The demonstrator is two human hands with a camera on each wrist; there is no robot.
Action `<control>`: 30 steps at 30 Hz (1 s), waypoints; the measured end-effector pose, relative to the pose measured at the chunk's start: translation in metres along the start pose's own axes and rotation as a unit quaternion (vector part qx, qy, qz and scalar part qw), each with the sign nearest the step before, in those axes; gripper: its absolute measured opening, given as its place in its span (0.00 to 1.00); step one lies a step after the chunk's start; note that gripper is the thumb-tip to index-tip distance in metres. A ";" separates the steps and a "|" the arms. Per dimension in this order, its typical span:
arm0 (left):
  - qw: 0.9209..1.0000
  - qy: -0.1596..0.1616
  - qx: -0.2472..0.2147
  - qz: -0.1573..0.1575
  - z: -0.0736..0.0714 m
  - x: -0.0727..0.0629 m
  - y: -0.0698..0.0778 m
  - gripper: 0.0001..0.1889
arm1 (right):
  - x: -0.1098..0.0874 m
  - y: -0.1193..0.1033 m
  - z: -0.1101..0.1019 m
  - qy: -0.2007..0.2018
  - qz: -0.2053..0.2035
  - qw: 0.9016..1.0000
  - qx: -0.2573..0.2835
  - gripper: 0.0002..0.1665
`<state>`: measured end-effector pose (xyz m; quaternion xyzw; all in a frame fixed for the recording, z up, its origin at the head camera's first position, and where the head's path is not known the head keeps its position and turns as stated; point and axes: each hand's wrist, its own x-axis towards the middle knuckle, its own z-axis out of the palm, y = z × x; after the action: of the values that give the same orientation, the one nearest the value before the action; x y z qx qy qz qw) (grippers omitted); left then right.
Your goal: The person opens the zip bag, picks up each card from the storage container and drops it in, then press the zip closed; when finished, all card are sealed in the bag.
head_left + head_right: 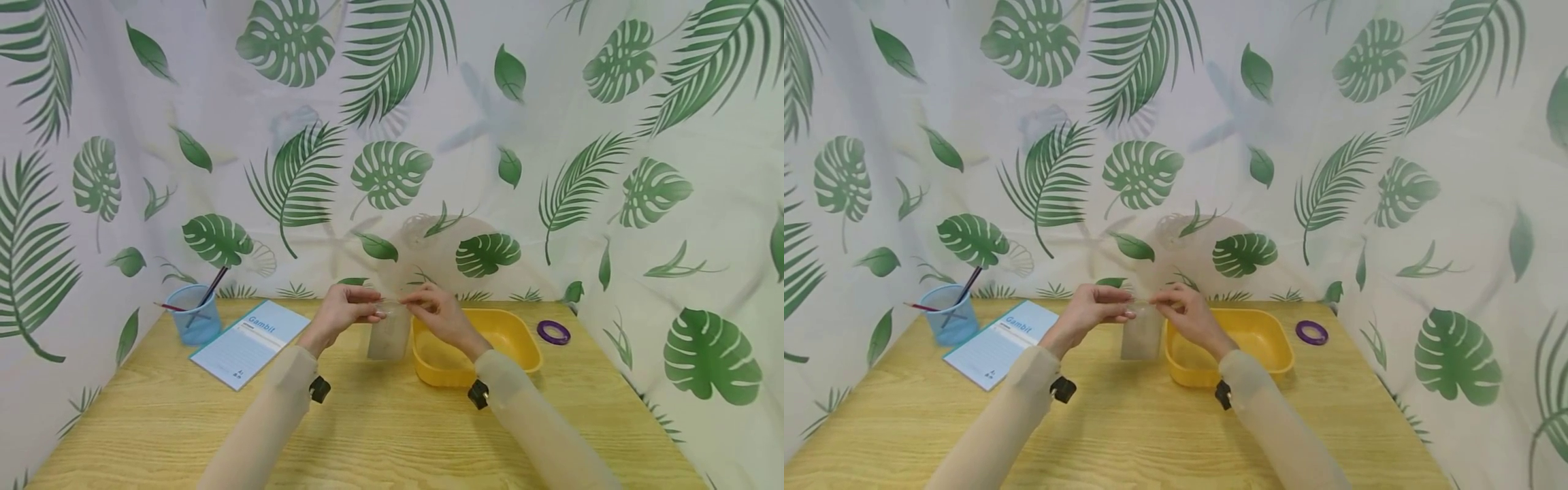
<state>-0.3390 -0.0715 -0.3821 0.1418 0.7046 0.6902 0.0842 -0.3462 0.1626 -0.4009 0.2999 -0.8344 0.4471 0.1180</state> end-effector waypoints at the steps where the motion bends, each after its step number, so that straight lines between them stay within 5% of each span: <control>1: 1.000 0.000 -0.001 0.000 0.000 0.000 0.000 0.16 | 0.000 0.000 0.000 -0.002 0.005 1.000 0.000 0.10; 7: 1.000 -0.001 -0.003 0.002 0.000 -0.001 0.000 0.17 | -0.003 0.002 0.002 -0.015 0.024 0.999 0.028 0.11; 15: 1.000 0.007 -0.016 0.015 0.001 -0.011 -0.005 0.18 | -0.006 0.007 0.010 0.027 0.040 0.996 0.071 0.10; 30: 0.996 0.064 0.042 0.051 -0.001 -0.016 -0.031 0.12 | -0.013 0.006 0.013 0.070 0.063 0.988 0.126 0.21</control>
<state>-0.3264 -0.0783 -0.4138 0.1366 0.7290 0.6707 -0.0025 -0.3386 0.1599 -0.4189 0.2269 -0.7783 0.5753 0.1088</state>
